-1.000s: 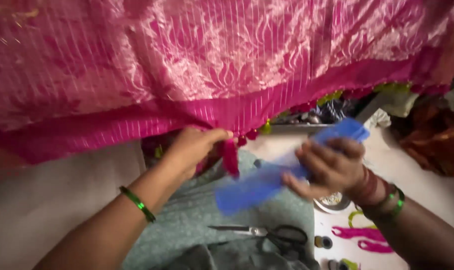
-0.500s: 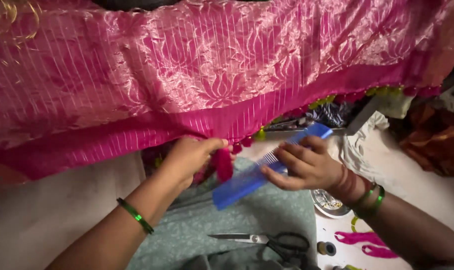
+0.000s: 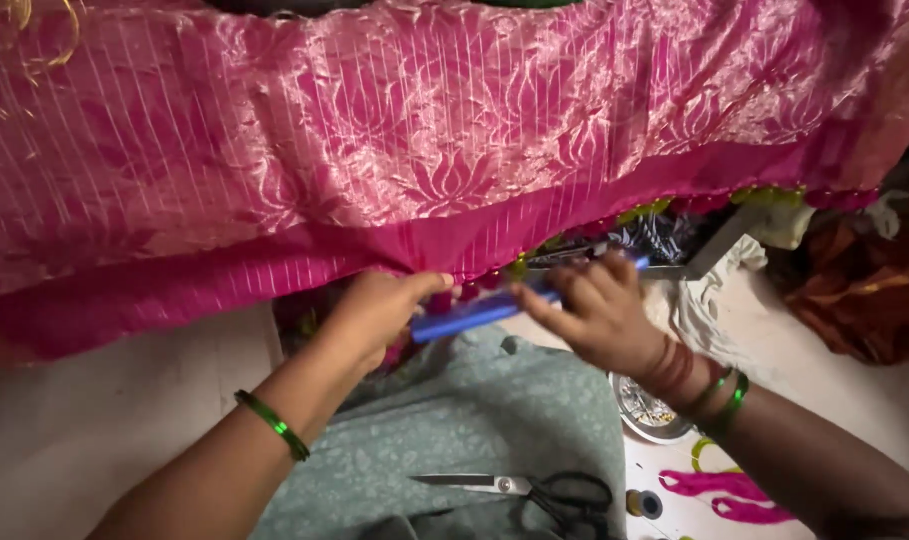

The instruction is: Manually attaching and trimming decorative tassels to the border of a pink saree.

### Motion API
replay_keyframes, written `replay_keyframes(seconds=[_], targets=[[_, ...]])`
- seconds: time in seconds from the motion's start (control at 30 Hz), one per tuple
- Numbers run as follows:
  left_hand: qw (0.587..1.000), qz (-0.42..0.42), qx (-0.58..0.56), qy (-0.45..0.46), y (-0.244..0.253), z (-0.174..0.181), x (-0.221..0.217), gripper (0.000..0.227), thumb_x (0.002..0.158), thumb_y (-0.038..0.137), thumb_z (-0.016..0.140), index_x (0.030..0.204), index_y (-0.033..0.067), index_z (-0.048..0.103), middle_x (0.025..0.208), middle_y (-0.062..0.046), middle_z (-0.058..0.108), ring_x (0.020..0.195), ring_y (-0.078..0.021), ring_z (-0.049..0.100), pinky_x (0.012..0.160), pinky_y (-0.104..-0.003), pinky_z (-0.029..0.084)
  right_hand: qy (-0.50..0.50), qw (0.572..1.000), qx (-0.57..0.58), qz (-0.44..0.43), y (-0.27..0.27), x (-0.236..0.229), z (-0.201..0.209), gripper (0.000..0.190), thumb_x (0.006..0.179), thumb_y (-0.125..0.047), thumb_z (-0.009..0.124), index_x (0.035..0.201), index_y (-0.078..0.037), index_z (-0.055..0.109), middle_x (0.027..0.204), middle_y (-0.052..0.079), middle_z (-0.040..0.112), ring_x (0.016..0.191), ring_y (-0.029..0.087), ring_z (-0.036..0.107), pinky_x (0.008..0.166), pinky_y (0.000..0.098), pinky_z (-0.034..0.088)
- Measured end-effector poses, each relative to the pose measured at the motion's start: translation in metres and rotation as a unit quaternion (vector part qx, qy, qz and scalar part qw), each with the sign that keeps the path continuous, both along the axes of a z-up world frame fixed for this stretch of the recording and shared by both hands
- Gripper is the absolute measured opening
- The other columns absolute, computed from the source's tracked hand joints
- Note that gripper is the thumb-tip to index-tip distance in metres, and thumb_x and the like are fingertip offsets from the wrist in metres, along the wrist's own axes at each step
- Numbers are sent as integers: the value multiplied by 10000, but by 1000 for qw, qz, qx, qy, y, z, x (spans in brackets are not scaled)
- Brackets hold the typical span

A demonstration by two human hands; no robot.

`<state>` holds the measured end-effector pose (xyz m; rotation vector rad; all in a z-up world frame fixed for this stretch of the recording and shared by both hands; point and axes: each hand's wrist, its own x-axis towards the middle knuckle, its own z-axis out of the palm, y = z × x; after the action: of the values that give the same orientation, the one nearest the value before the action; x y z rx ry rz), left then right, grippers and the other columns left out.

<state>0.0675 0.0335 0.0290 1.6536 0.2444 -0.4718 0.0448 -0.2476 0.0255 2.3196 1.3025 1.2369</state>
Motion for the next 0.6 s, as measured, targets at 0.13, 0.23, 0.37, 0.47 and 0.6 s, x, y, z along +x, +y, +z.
replay_keyframes(seconds=[0.13, 0.23, 0.37, 0.47, 0.6], targets=[[989, -27, -135, -54, 1, -34, 3, 240, 890, 186, 682, 949, -19, 790, 861, -135, 813, 792, -199, 785, 751, -308, 571, 25, 998, -27, 49, -8, -27, -17, 487, 895, -185, 652, 1375, -256, 613, 1066, 52, 660, 986, 210, 610, 853, 424, 395], [970, -6, -216, -114, -3, -46, -3, 199, 864, 109, 712, 983, -43, 759, 891, -136, 790, 783, -219, 771, 753, -374, 601, -4, 991, 9, 133, -6, -51, -53, 427, 984, -272, 666, 1396, -302, 555, 1035, 15, 576, 1022, 206, 578, 865, 442, 374], [943, 8, -86, -320, -17, -69, -27, 236, 991, 190, 630, 1087, 5, 741, 955, -62, 799, 889, -126, 741, 823, -288, 569, 399, 907, 24, 135, 25, -81, -62, 506, 826, -202, 740, 1326, -185, 665, 1117, 31, 655, 1068, 238, 635, 918, 429, 440], [942, 19, -83, -326, -27, -82, -44, 242, 1026, 195, 578, 1038, 8, 730, 898, -48, 795, 854, -110, 736, 798, -280, 572, 531, 777, 326, 85, 36, -67, -72, 316, 894, -199, 730, 1185, -87, 683, 1158, 52, 695, 1073, 226, 667, 924, 371, 508], [929, 53, -123, -344, -36, -91, -59, 228, 1044, 179, 555, 1015, 14, 710, 854, -51, 769, 825, -110, 715, 782, -274, 566, 605, 544, 580, 47, 71, -19, -58, 303, 951, -209, 688, 1196, -32, 679, 1141, 40, 689, 980, 142, 642, 816, 291, 526]])
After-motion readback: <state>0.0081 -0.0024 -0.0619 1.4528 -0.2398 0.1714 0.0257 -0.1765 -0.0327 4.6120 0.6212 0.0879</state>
